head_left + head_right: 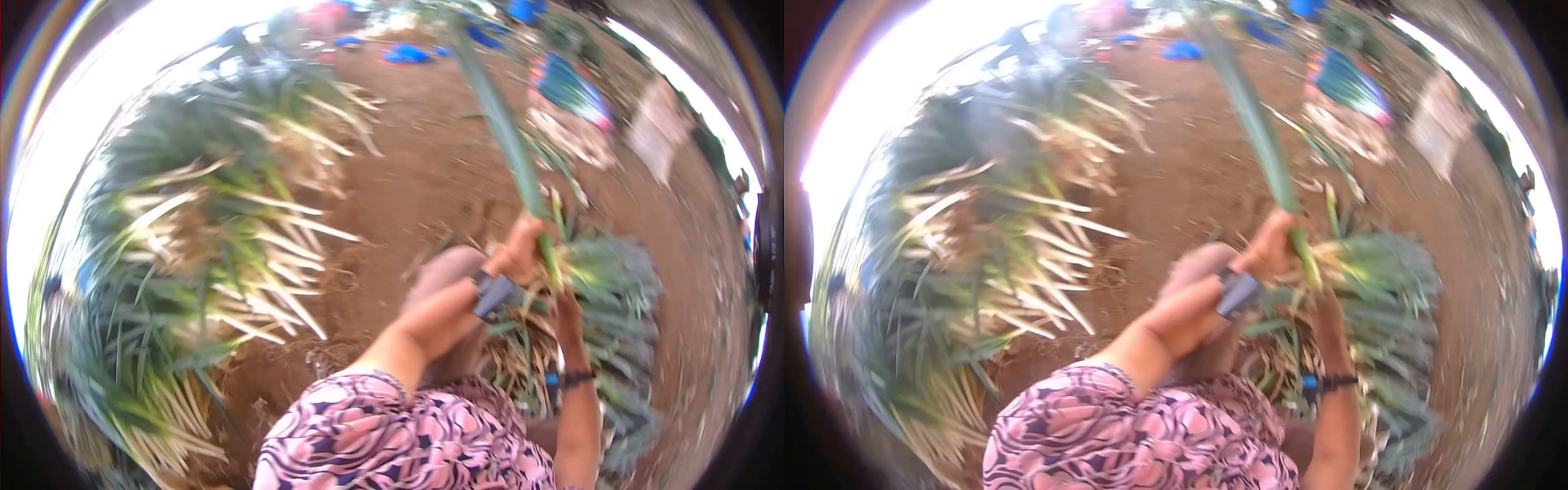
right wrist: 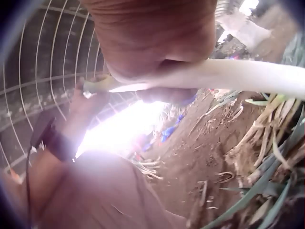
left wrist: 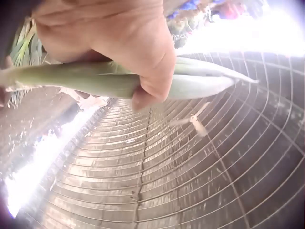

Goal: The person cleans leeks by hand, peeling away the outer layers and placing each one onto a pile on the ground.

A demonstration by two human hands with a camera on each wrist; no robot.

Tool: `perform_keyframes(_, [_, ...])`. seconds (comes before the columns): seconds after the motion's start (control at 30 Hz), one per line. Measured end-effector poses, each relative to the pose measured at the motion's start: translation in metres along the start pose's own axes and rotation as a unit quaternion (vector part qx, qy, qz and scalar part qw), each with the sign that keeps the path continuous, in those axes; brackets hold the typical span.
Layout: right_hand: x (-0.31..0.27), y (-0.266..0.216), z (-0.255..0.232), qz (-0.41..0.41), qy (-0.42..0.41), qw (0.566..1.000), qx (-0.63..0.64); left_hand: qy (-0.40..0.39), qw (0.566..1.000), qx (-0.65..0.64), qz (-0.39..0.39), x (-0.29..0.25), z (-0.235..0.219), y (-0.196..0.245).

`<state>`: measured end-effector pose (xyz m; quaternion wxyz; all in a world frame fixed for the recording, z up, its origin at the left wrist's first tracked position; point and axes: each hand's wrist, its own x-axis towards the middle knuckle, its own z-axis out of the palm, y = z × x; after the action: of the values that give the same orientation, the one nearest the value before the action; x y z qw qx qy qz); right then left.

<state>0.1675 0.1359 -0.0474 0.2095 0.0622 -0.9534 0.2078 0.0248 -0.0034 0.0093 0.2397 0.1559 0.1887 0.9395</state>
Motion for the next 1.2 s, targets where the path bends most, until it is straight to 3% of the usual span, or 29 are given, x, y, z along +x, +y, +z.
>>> perform_keyframes(0.03, [-0.002,-0.007,-0.005,0.315,-0.067,0.898,0.299,-0.001,0.999,-0.035,-0.025,-0.004,0.007,0.019])
perform_keyframes(0.07, [-0.017,0.011,0.010,0.221,-0.036,0.969,0.104,-0.002,0.996,-0.075,-0.056,-0.013,0.014,0.028])
perform_keyframes(0.1, [-0.040,0.028,0.022,0.147,0.037,0.988,0.022,-0.005,0.996,-0.074,-0.055,-0.017,0.014,0.032])
perform_keyframes(0.17, [-0.036,0.019,0.021,0.216,0.098,0.965,0.108,-0.029,0.995,-0.075,-0.053,-0.016,0.011,0.036])
perform_keyframes(0.2, [-0.029,-0.005,0.008,0.354,0.068,0.893,0.270,-0.044,0.995,-0.075,-0.052,-0.016,0.009,0.033])
perform_keyframes(0.27, [-0.020,0.001,0.021,0.304,0.156,0.907,0.245,0.006,0.998,0.059,-0.011,-0.026,0.030,0.045])
perform_keyframes(0.33, [0.010,-0.041,0.018,0.310,0.171,0.899,0.259,0.029,0.984,0.164,0.064,-0.034,0.038,0.034])
perform_keyframes(0.4, [0.038,-0.064,0.020,0.277,0.183,0.894,0.303,0.011,0.988,0.130,0.088,-0.030,0.036,0.053])
perform_keyframes(0.47, [0.065,-0.067,0.027,0.217,0.174,0.924,0.262,0.028,0.982,0.132,0.131,-0.029,0.045,0.090])
perform_keyframes(0.53, [0.090,-0.047,0.042,0.113,0.188,0.958,0.184,0.053,0.963,0.153,0.214,-0.023,0.053,0.159])
perform_keyframes(0.57, [0.094,-0.045,0.035,0.156,0.134,0.963,0.172,0.048,0.951,0.155,0.264,-0.018,0.055,0.204])
perform_keyframes(0.6, [0.095,-0.043,0.034,0.111,0.149,0.974,0.127,0.008,0.917,0.197,0.348,-0.017,0.060,0.263])
perform_keyframes(0.63, [0.086,-0.015,0.038,0.132,0.101,0.978,0.123,-0.045,0.918,0.123,0.375,-0.005,0.045,0.317])
perform_keyframes(0.67, [0.074,0.011,0.044,0.157,0.053,0.979,0.117,-0.001,0.844,0.279,0.458,0.005,0.018,0.392])
perform_keyframes(0.7, [0.065,0.018,0.048,0.196,0.041,0.973,0.113,0.060,0.781,0.355,0.510,-0.004,0.009,0.459])
perform_keyframes(0.73, [0.053,0.023,0.051,0.240,0.034,0.964,0.106,0.150,0.689,0.454,0.545,-0.024,0.003,0.516])
perform_keyframes(0.77, [0.034,0.031,0.050,0.293,0.030,0.951,0.094,0.260,0.536,0.597,0.537,-0.051,-0.006,0.575])
perform_keyframes(0.8, [0.007,0.071,0.063,0.263,-0.008,0.964,-0.027,0.341,0.390,0.705,0.485,-0.081,-0.019,0.618])
perform_keyframes(0.83, [-0.019,0.086,0.068,0.197,0.016,0.979,-0.041,0.382,0.292,0.767,0.424,-0.106,-0.035,0.649])
perform_keyframes(0.87, [-0.039,0.081,0.065,0.168,0.043,0.985,-0.008,0.403,0.252,0.799,0.368,-0.123,-0.053,0.675])
perform_keyframes(0.9, [-0.050,0.082,0.054,0.337,-0.100,0.935,-0.041,0.421,0.237,0.818,0.312,-0.134,-0.074,0.694])
perform_keyframes(0.93, [-0.063,0.096,0.053,0.392,-0.105,0.914,0.001,0.427,0.238,0.833,0.260,-0.132,-0.093,0.696])
perform_keyframes(0.97, [-0.089,0.118,0.059,0.370,-0.051,0.926,-0.048,0.422,0.242,0.847,0.214,-0.123,-0.108,0.679])
perform_keyframes(1.0, [-0.098,0.132,0.061,0.435,-0.089,0.894,-0.063,0.394,0.255,0.864,0.181,-0.108,-0.119,0.650])
perform_keyframes(1.03, [-0.098,0.120,0.047,0.480,-0.082,0.873,-0.016,0.344,0.272,0.885,0.160,-0.090,-0.120,0.608])
perform_keyframes(1.1, [-0.149,0.183,0.081,0.515,-0.037,0.850,0.108,0.185,0.340,0.914,0.118,-0.050,-0.115,0.501])
perform_keyframes(1.13, [-0.157,0.185,0.087,0.541,-0.023,0.839,0.051,0.089,0.377,0.918,0.086,-0.030,-0.112,0.438])
perform_keyframes(1.17, [-0.176,0.203,0.098,0.558,0.002,0.813,0.163,0.002,0.426,0.903,0.045,-0.012,-0.109,0.371])
perform_keyframes(1.2, [-0.190,0.222,0.112,0.563,0.030,0.777,0.279,0.114,0.667,0.719,-0.157,0.021,-0.132,0.320])
